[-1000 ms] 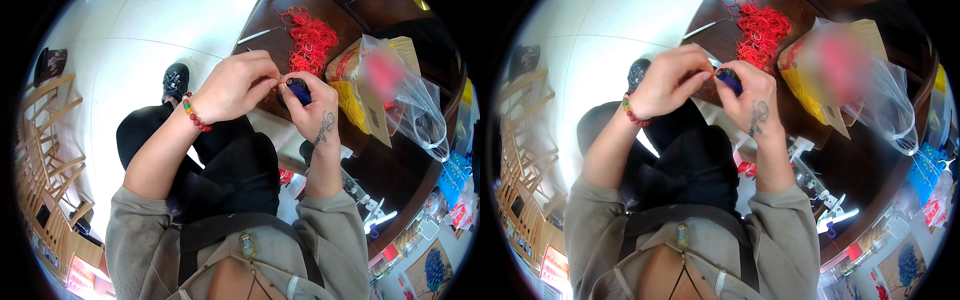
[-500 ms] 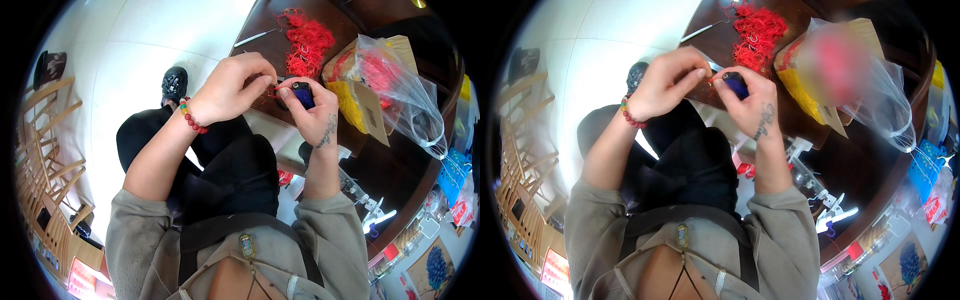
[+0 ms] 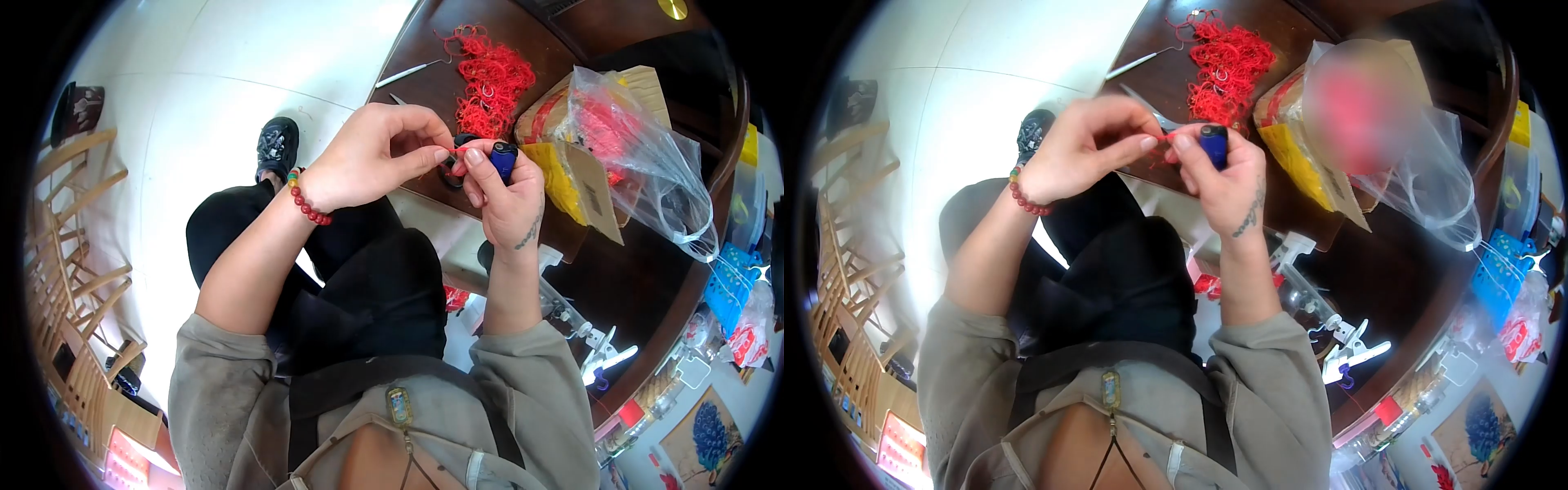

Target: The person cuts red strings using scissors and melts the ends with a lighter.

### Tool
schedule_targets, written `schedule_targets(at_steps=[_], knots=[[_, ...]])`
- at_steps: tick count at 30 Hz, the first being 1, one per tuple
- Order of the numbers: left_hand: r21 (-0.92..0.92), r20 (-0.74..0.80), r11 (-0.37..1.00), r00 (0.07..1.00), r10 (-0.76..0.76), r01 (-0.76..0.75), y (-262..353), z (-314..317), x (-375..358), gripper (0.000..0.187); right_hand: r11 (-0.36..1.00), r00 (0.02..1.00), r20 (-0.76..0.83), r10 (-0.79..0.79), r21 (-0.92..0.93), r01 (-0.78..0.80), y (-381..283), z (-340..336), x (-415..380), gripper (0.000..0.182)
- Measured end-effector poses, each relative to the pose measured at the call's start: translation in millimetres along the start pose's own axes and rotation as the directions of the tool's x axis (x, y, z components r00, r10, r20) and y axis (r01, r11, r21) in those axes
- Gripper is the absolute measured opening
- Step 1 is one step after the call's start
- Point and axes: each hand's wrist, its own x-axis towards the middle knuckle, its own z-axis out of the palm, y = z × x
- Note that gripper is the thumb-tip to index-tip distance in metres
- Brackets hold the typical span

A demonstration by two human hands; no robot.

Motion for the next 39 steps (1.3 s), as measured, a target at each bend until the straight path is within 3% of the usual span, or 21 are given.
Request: schedule_targets(at_steps=[1,4,10,16,25,39], knots=[[0.038,-0.004,0.999,1.000,0.007,-0.007,2.1,-2.3,0.3,0.017,1.000,1.000,0.001,0.000,0.014,0.000,0.8,0.2,0.5,0.012],[-0.212,0.014,0.964,0.986,-0.164,0.163,7.6,-5.9,-0.1,0.025,0.998,1.000,0.006,-0.004,0.057,0.003,3.8,0.4,0.2,0.012],[-0.571,0.035,0.800,0.979,-0.199,0.183,12.0,-8.2,1.8,0.043,0.994,1.000,-0.003,0.003,0.110,-0.003,5.5,-1.1,0.8,0.014],[-0.584,0.042,0.795,0.984,-0.173,0.164,15.0,-10.6,0.2,0.040,0.993,1.000,-0.004,0.014,0.113,-0.014,10.3,-1.2,3.1,0.014],[-0.506,0.008,0.857,0.994,-0.111,0.100,12.8,-6.8,-1.3,0.016,0.990,0.995,0.068,0.073,0.114,-0.081,14.5,3.0,2.8,0.010],[-0.443,-0.032,0.891,0.991,-0.132,0.105,9.4,-3.2,-0.5,0.013,0.992,0.997,0.072,0.020,0.122,-0.029,18.8,13.1,-2.6,0.012]])
